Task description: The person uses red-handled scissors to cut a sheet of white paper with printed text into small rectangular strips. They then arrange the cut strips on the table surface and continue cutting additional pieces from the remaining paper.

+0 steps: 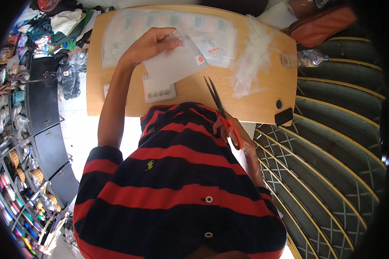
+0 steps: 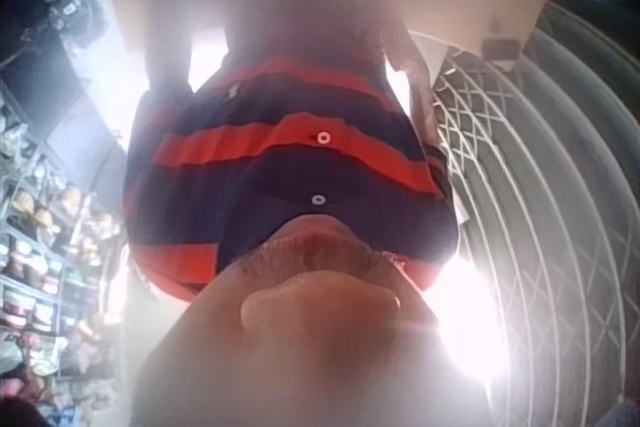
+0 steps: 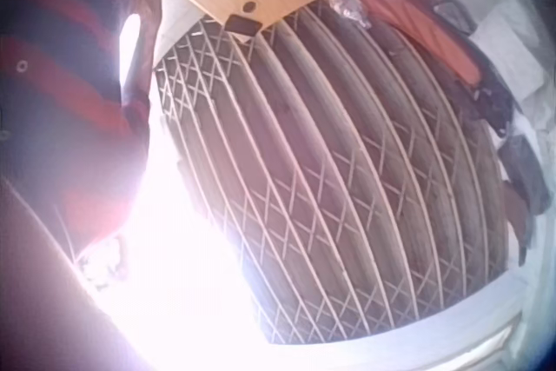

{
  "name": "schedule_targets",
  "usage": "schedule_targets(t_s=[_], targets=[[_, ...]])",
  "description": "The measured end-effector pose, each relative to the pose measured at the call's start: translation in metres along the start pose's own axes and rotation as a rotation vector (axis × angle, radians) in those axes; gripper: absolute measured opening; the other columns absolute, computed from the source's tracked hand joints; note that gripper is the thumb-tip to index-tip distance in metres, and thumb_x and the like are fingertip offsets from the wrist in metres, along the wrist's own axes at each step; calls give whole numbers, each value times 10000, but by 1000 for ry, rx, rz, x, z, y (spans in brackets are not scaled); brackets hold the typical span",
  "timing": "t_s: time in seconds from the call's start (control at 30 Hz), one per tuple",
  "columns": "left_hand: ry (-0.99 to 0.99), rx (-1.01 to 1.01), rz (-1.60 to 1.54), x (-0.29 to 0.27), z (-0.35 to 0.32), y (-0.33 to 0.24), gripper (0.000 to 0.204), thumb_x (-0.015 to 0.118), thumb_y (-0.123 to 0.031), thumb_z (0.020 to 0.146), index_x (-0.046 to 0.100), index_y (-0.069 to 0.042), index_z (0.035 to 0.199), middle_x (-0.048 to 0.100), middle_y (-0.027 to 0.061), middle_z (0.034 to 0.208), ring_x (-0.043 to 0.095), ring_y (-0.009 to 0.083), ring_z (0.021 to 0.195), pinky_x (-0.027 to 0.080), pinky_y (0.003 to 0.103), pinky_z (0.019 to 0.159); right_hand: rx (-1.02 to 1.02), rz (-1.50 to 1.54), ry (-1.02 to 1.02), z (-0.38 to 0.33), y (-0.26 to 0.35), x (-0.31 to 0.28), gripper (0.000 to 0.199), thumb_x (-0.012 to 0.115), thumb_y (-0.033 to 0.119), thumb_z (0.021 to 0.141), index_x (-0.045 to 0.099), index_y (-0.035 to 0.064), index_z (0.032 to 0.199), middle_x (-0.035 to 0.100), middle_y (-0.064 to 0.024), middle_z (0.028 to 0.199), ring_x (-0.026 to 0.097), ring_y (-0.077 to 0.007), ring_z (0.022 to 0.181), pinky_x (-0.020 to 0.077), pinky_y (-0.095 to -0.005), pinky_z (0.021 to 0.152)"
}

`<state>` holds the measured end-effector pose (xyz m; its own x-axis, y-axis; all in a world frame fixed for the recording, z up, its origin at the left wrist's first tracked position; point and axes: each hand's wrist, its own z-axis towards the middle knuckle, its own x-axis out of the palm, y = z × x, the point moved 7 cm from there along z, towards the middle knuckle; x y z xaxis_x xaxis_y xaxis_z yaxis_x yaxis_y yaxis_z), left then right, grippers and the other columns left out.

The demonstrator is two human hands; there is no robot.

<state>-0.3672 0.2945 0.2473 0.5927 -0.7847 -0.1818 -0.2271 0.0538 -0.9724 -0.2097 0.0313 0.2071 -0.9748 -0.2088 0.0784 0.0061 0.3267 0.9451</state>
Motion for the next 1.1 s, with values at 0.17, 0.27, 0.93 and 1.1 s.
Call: schedule_targets(t_s=[0.17,0.27,0.93,1.1], targets=[[6,50,-35,10,-4,-26,190,614,-222,901,634,-33,902,502,-54,646,431,32,601,342,210,546,13,-132,-7,11,28,16,921,406,856,648,505,-6,957,567,-52,692,492,-86,462,398,-232,483],[16,60,-6,10,-10,-41,138,611,-154,895,623,-20,927,554,-42,727,470,20,648,373,192,567,-36,-88,-53,13,44,21,623,670,617,730,491,39,877,550,-31,667,512,-126,499,367,-258,436],[-981,300,-418,26,-82,-77,222,610,-116,906,570,-3,1092,644,61,920,611,108,808,504,247,667,-226,379,-359,19,76,19,396,700,222,764,449,7,983,512,-42,653,462,-102,499,411,-248,480],[-854,317,-436,93,-78,-58,257,683,-65,839,584,3,1066,643,87,967,616,131,819,506,274,704,-338,521,-595,33,110,-5,234,621,11,806,403,30,887,455,-38,552,441,-134,389,406,-268,408]])
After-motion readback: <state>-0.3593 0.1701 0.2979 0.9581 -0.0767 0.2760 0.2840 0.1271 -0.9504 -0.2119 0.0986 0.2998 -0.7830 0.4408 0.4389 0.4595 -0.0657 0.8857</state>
